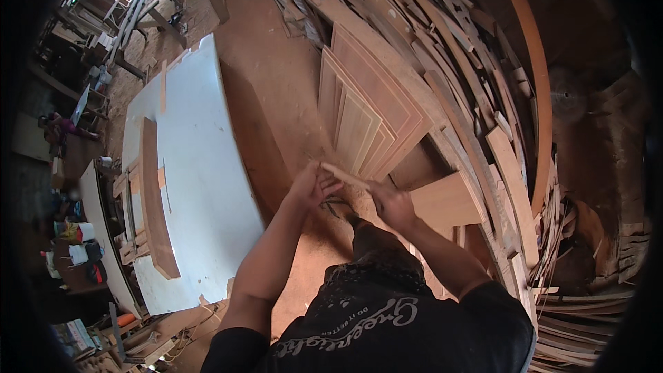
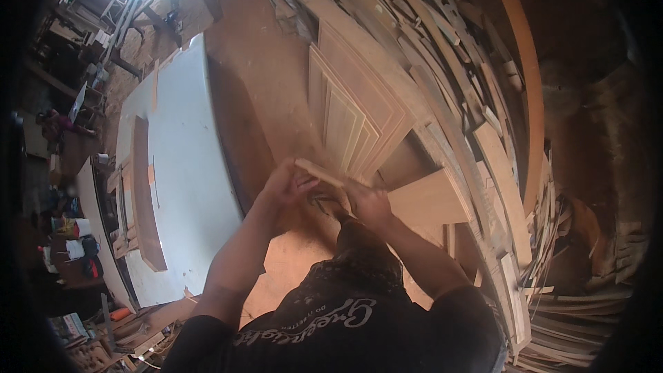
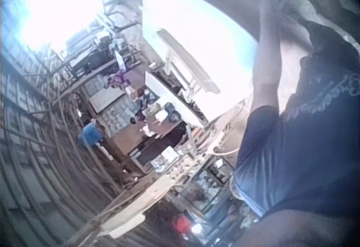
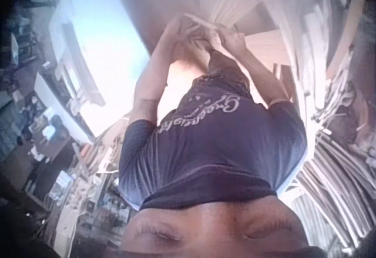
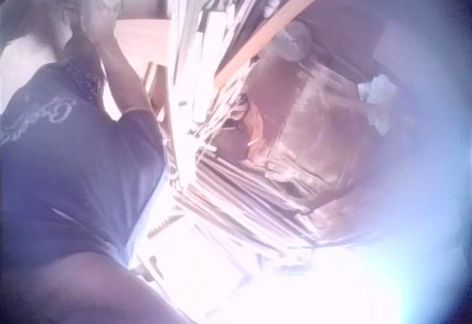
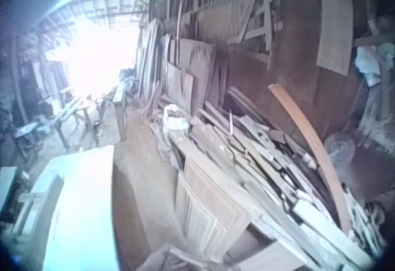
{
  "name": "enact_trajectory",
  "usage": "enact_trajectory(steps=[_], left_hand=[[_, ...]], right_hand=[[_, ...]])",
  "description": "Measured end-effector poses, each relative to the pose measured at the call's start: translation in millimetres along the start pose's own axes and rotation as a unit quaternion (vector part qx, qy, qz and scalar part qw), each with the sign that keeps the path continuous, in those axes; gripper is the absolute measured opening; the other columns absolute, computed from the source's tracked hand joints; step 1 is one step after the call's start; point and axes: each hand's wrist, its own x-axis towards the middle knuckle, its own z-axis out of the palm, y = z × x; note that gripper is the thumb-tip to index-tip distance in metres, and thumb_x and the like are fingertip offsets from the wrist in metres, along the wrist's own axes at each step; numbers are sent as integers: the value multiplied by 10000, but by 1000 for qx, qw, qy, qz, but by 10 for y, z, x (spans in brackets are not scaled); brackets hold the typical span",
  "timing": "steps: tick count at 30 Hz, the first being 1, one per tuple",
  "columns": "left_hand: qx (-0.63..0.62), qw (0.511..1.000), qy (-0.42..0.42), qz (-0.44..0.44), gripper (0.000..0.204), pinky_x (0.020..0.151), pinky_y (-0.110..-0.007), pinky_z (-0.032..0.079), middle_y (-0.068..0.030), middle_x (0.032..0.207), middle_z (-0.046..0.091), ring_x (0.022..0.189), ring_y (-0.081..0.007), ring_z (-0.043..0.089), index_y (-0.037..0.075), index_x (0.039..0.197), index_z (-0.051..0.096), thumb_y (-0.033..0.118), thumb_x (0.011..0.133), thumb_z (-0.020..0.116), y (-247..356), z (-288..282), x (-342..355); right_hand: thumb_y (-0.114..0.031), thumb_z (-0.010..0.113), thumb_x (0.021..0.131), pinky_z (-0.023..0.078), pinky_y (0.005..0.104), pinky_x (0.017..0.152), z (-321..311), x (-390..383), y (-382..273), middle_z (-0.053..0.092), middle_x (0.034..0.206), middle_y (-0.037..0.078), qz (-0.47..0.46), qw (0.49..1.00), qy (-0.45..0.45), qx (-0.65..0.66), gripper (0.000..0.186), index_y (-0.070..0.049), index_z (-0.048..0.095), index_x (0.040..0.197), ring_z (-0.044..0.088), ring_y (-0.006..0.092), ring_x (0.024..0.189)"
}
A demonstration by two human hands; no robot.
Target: The person operates a table saw to cut rectangular wooden boards into smaller pieces. They feed the boards through the saw blade one at a time, using a push stick to guide the wood safely. The cut pieces are collected and stacked on the floor to the right of the machine.
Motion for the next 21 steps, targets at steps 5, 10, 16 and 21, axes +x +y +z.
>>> enact_trajectory(steps=[5, 10, 16, 21], left_hand=[[5, 999, -40, 15, 650, 1173, -495, 486, -195, 1537, 572, 1354, -361, 610, 38, 1620, 390, 400, 1107, 560, 285, 430, -247], [78, 995, -53, 9, 661, 1164, -439, 490, -170, 1565, 564, 1368, -322, 610, 25, 1661, 352, 358, 1122, 538, -58, -40, -655], [199, 979, -27, -34, 588, 1199, -429, 449, -162, 1608, 536, 1413, -310, 586, 9, 1641, 406, 279, 1133, 524, -448, -166, -1177], [275, 959, -53, -29, 659, 1231, -442, 414, -191, 1651, 479, 1478, -328, 525, -15, 1659, 349, 322, 1120, 525, -594, -290, -1558]], right_hand=[[-271, 608, 1059, 607, 549, 747, 508, 600, 512, 773, 1022, 205, 172, 984, 50, -5, 306, -171, 687, 1337, 753, 417, 915], [-312, 571, 1074, 607, 560, 790, 621, 1106, 903, 764, 997, 229, 224, 973, 24, -37, 284, -206, 721, 1291, 749, 456, 894], [-374, 566, 1040, 577, 540, 981, -275, 438, 1685, 743, 1220, 258, 439, 875, -119, -166, 370, -206, 765, 1303, 714, 435, 1148], [-220, 738, 948, 449, 547, 1136, -664, -846, 1900, 646, 1379, 169, 303, 896, 130, -299, 488, -125, 646, 1417, 579, 407, 1312]])
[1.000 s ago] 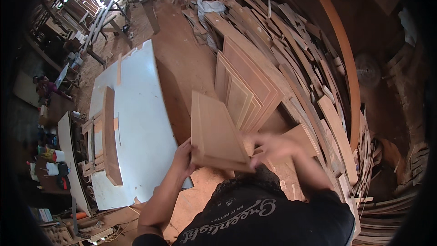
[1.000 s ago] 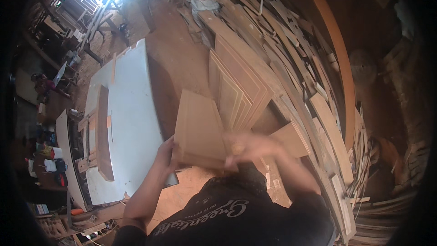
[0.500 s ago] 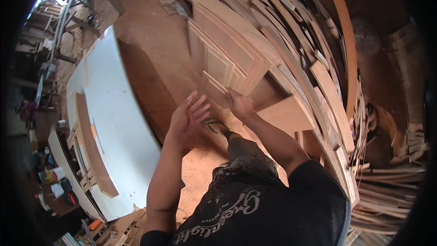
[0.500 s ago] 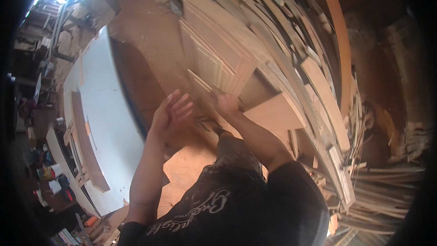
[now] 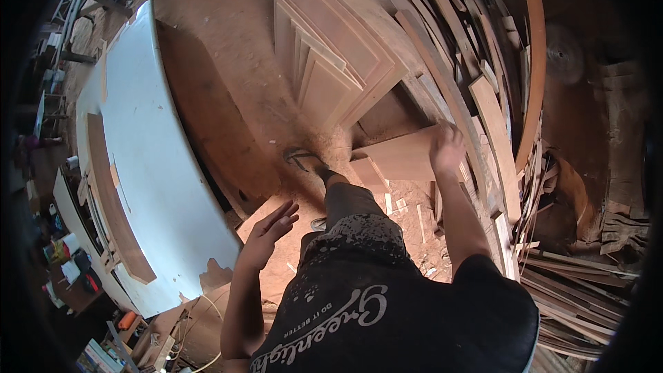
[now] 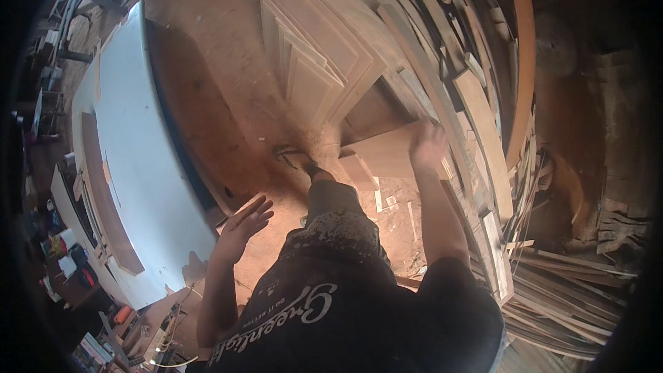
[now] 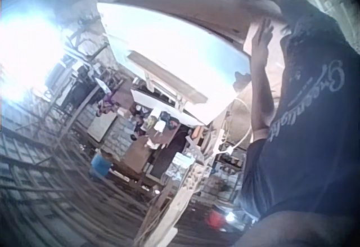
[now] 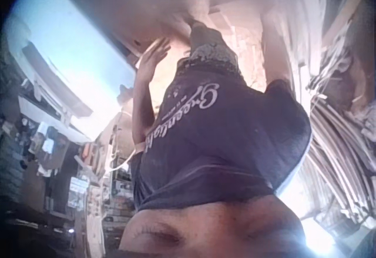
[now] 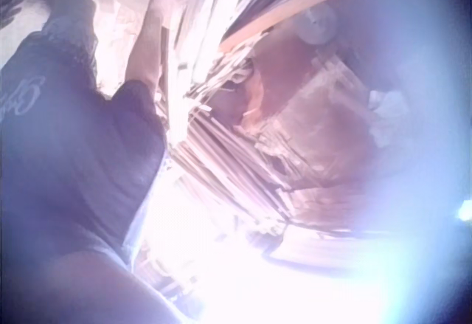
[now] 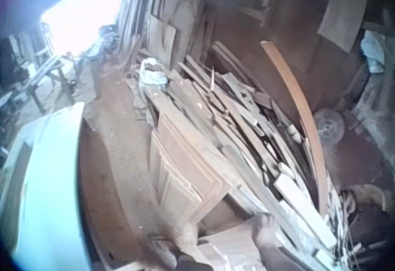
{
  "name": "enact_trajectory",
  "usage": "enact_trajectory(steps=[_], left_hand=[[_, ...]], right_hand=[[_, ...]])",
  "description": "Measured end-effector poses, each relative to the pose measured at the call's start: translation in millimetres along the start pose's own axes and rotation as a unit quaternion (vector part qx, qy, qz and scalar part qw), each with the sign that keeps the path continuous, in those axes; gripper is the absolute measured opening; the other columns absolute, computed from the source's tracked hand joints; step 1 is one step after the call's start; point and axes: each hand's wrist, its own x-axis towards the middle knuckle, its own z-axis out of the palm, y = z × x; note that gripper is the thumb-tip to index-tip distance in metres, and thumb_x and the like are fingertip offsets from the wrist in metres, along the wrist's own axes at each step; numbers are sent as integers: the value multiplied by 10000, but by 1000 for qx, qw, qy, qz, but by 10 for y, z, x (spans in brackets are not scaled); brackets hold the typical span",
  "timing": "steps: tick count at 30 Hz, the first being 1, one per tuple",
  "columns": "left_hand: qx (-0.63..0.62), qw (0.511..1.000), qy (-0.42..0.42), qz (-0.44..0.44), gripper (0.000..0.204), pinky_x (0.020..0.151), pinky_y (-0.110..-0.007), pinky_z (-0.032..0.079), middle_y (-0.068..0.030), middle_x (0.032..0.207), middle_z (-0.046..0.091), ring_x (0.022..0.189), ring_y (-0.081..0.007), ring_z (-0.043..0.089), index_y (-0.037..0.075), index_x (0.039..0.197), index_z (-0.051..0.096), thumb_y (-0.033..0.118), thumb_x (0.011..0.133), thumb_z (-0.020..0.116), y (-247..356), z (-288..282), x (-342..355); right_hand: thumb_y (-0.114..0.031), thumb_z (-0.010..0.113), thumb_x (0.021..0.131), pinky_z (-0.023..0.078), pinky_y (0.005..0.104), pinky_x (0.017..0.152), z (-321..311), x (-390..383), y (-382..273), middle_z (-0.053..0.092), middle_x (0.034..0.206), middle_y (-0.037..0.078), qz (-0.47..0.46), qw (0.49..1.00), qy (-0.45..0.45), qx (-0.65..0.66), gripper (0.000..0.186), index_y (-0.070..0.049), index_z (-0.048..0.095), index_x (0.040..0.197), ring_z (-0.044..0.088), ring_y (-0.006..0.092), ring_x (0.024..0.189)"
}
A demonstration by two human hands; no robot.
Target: The person operates a table saw to cut rectangular wooden boards into smaller pieces. They feed the boards through the saw blade one at a time, using a push stick to guide the wood safely. The cut pieces are collected and stacked on the floor to the right of the machine.
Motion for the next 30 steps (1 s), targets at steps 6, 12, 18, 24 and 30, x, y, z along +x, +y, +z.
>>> enact_trajectory(steps=[6, 12, 18, 24, 30], left_hand=[[18, 999, 9, 28, 630, 1229, -438, 421, -194, 1630, 503, 1474, -324, 531, -14, 1641, 387, 317, 1124, 526, -77, 115, -109], [53, 996, -26, 74, 612, 1213, -426, 437, -164, 1586, 551, 1447, -285, 558, -5, 1616, 440, 320, 1116, 576, -110, 250, -58], [-48, 996, -18, 76, 622, 1169, -407, 462, -83, 1510, 625, 1381, -225, 602, 47, 1526, 575, 442, 1056, 676, -206, 422, -208], [4, 997, -23, 72, 615, 1146, -403, 464, -66, 1501, 630, 1366, -208, 606, 108, 1512, 608, 504, 1047, 674, -298, 557, -523], [18, 976, -34, 216, 608, 1194, -417, 433, -83, 1558, 585, 1427, -212, 564, 106, 1559, 543, 471, 1080, 627, -196, 696, -812]], right_hand=[[-286, 773, 926, 495, 522, 1089, -104, -527, 400, 644, 1365, 197, 103, 984, -143, -34, 621, -110, 570, 1486, 616, 412, 1278], [-379, 784, 970, 589, 440, 900, -232, -435, 479, 777, 1073, 263, 27, 941, -306, 138, 474, -9, 709, 1255, 755, 393, 1053], [-387, 822, 906, 567, 484, 820, -1639, 49, -248, 755, 942, 271, -79, 945, -292, 126, 474, 16, 761, 1149, 752, 411, 911], [-249, 805, 951, 575, 345, 805, -4146, 514, -678, 790, 993, 89, -146, 886, -238, 370, 395, 59, 752, 1193, 720, 152, 873], [-202, 835, 908, 530, 296, 829, -4603, 133, -977, 746, 1003, 66, -313, 857, -33, 408, 420, 60, 706, 1210, 671, 126, 937]])
